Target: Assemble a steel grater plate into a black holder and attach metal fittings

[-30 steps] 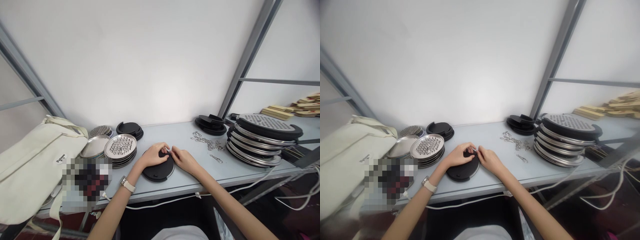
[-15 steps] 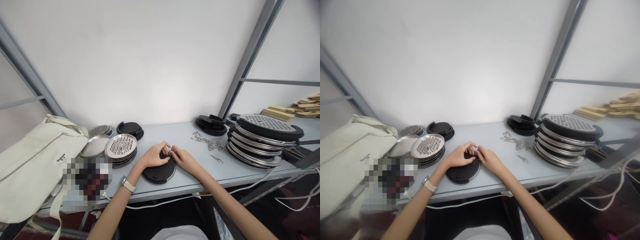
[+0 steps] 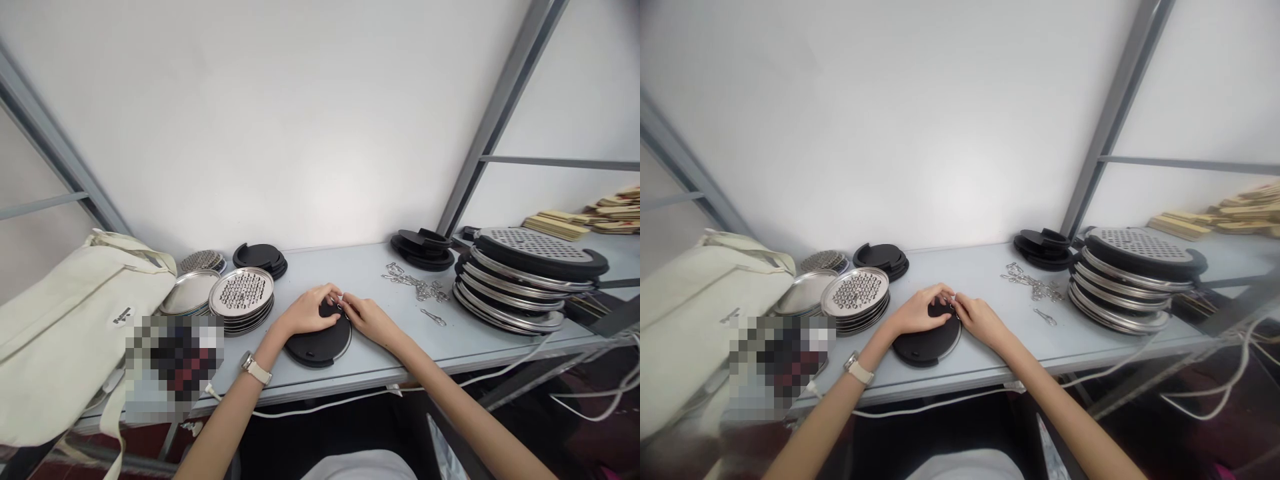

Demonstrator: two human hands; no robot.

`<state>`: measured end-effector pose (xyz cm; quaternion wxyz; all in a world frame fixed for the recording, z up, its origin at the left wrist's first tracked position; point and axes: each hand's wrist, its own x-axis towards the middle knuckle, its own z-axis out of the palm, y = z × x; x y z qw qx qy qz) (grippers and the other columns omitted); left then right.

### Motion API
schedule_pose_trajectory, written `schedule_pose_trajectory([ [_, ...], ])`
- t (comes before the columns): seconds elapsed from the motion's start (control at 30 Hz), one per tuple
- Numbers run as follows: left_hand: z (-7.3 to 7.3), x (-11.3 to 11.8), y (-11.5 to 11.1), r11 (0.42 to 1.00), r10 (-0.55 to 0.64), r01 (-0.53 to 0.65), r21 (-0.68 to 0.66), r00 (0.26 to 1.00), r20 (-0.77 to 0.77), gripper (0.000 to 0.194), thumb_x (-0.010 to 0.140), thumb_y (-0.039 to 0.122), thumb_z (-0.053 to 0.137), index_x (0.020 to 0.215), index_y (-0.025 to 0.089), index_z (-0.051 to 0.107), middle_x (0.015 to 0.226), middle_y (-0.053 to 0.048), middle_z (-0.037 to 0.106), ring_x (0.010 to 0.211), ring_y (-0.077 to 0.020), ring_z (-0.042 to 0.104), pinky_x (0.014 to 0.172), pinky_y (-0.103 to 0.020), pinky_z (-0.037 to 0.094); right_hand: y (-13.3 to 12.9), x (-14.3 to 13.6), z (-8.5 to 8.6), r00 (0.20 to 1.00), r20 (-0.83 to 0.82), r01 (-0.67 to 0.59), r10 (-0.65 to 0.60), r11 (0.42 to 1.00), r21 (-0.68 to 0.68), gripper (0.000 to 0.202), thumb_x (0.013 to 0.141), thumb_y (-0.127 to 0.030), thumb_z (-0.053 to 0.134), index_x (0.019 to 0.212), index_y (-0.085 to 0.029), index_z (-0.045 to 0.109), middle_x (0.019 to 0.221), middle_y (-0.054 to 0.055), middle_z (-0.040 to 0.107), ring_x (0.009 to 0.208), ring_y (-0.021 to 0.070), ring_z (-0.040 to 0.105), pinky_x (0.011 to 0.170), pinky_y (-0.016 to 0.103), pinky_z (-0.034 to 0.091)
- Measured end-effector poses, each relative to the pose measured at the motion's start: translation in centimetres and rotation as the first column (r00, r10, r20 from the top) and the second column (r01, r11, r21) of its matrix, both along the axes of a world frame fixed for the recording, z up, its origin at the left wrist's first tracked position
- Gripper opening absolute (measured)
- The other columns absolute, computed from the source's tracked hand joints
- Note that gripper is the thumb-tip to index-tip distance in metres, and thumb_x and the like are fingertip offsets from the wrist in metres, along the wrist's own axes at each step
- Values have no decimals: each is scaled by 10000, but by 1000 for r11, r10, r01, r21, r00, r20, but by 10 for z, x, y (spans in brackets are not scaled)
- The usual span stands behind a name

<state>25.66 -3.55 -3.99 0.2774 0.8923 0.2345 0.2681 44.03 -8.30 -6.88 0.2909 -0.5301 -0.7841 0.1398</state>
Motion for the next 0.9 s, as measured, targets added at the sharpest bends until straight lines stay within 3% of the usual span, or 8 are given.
schedule_pose_trajectory([
  [0.33,1,1,0,999,-35,36,-9,999,26,366,711,165,582,1060,220,488,950,-10,596,868,-151,559,812,-287,445,-5,0,3,999,20,-37,37,999,10,118,885,-219,338,873,-207,454,612,-26,530,506,113,468,532,203,290],
  [0.67,2,0,-1,1000,-15,15,9,1000,-7,337,722,208,604,1039,213,493,966,-18,583,861,-158,551,800,-295,443,-3,-1,2,998,58,-17,17,1000,9,158,910,-230,303,907,-209,460,624,-16,533,528,125,477,541,213,287],
  [0.9,4,-1,-1,997,7,-5,71,999,-33,64,836,218,478,871,190,524,871,-23,581,827,-156,529,789,-303,432,-3,-2,3,998,62,5,-4,1000,-4,188,921,-270,291,823,-215,441,570,-30,468,500,127,437,530,215,276],
])
